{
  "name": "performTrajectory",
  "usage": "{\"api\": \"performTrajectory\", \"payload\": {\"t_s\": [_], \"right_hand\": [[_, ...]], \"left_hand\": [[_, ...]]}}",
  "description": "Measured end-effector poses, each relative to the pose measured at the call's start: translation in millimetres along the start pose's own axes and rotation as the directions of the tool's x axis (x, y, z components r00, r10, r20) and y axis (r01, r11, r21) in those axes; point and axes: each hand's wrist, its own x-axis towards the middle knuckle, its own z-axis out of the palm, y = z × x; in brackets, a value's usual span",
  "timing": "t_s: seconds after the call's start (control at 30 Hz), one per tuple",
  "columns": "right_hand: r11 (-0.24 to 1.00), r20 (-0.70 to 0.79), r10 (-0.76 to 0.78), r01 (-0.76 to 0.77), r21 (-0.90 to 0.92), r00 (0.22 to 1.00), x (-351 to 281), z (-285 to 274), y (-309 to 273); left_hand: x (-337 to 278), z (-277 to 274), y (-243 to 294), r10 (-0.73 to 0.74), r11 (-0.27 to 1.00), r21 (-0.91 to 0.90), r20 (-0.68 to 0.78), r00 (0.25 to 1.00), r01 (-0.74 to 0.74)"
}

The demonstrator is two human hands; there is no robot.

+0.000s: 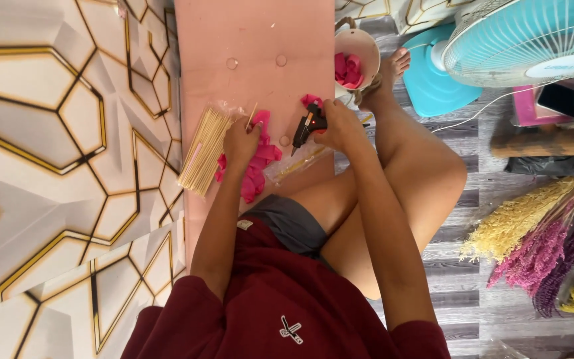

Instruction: The person sits on the floor and uses a hot glue gun to attach pink paper petals to wooden skewers. They roll and shape the petals by hand to form artificial roses, placing the finished flowers on a pink work surface.

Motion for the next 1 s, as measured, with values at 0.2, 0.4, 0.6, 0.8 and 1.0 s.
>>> {"api": "performTrajectory", "payload": {"t_s": [0.2, 0.4, 0.6, 0.8, 1.0], "right_hand": [[0.997, -0.17, -0.008, 0.021, 0.074, 0.985, -36, -59, -30], [0.914, -0.231, 0.105, -0.002, 0.406, 0.967, -32, -61, -26], [0.787, -0.321, 0.233, 0.016, 0.616, 0.918, -32, -77, -32], [0.367, -0.226, 0.328, 0.097, 0.925, 0.917, -63, -125, -48], [-0.033, -0.271, 0.412, 0.312, 0.949, 0.87, -68, -137, -36]], "left_hand": [[13, 5, -21, 0.042, 0.974, -0.222, -0.016, 0.999, -0.045], [24, 4, -26, 0.041, 0.967, -0.25, -0.046, 0.998, -0.051], [9, -9, -10, 0.29, 0.799, -0.547, -0.016, 0.957, -0.251], [-41, -50, 74, 0.372, 0.657, -0.749, 0.224, 0.901, -0.085], [-46, -39, 93, 0.335, 0.543, -0.838, 0.275, 0.901, 0.055]]}}
